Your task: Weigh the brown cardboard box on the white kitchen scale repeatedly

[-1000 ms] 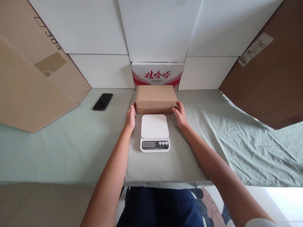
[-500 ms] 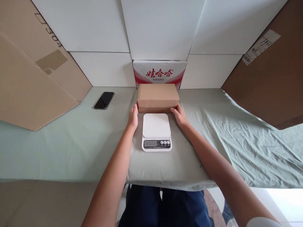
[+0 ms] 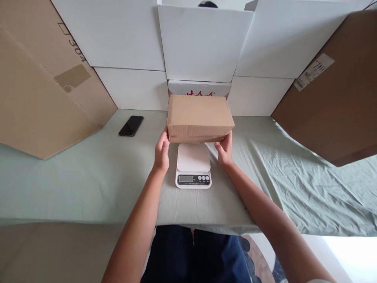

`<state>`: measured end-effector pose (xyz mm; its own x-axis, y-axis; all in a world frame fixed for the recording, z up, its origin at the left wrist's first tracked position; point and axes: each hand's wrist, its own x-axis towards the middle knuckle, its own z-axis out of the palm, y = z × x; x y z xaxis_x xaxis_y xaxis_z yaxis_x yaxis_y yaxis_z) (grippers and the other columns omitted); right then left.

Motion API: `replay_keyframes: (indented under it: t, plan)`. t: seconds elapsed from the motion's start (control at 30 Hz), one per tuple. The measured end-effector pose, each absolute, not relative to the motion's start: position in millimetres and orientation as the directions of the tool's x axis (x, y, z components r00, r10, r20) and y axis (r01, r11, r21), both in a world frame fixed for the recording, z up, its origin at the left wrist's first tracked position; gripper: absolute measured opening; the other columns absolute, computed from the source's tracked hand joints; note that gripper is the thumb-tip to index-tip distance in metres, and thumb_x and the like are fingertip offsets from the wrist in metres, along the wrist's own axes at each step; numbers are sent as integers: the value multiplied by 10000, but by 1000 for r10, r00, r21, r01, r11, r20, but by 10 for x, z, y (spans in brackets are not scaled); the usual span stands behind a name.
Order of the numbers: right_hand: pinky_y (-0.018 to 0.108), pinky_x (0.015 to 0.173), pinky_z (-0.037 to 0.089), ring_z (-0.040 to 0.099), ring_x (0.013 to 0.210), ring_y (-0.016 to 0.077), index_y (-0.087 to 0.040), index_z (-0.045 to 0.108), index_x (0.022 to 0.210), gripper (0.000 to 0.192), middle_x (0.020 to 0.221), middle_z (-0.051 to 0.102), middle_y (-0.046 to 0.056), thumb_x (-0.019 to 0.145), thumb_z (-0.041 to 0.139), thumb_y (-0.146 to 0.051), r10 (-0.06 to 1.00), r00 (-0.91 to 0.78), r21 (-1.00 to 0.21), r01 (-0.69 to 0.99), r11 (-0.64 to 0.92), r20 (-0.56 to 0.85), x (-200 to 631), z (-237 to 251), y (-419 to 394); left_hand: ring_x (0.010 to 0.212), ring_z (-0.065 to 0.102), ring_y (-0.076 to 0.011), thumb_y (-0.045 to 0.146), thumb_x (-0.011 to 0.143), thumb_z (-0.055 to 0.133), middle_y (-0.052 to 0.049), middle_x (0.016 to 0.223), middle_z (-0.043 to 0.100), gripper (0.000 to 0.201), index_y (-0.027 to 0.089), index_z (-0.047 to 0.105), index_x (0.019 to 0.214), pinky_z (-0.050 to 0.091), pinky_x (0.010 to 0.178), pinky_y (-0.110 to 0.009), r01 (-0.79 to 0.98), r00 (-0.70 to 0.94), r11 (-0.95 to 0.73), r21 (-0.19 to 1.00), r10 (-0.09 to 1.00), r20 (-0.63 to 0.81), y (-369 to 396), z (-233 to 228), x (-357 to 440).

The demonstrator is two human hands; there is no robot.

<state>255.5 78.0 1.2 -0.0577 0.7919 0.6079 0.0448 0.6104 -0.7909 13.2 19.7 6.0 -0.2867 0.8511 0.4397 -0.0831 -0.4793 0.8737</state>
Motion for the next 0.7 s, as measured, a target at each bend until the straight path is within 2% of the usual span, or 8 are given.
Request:
replay_keyframes:
  t: [0.13,0.3,0.53,0.7]
  plan:
    - [562,1252,424,482,1477,376,-356,348,1573,866,1573,487,105,849,611,-752,837,-43,-837,22,547,545,2586,-87,482,1566,429,-373,837,856,522,-134,1633,527,861,282,561,1513,390,1270,-480,-81,-310,-483,872,843,439,-303,-39,165]
    - [625,1238,410,470,1463,387,-369,327,1598,869,1609,421,103,857,640,-699,882,-34,-880,64,472,470,2716,-299,75,1526,489,-371,769,907,517,-166,1569,582,754,280,574,1476,387,1273,-528,-99,-274,-427,899,880,388,-731,-272,178]
    - [655,1290,305,383,1509,371,-380,376,1562,760,1552,449,74,890,627,-629,880,-16,-874,105,474,475,2706,-215,-73,1575,419,-353,775,910,509,-144,1636,518,779,295,523,1523,369,1279,-493,-80,-246,-359,930,911,330,-764,-284,215]
    - [656,1279,301,388,1480,373,-367,424,1539,707,1524,472,81,908,578,-646,863,-3,-853,145,500,505,2700,-193,-54,1570,426,-347,748,933,508,-149,1637,512,751,284,519,1523,375,1269,-491,-75,-240,-384,920,903,357,-733,-295,208]
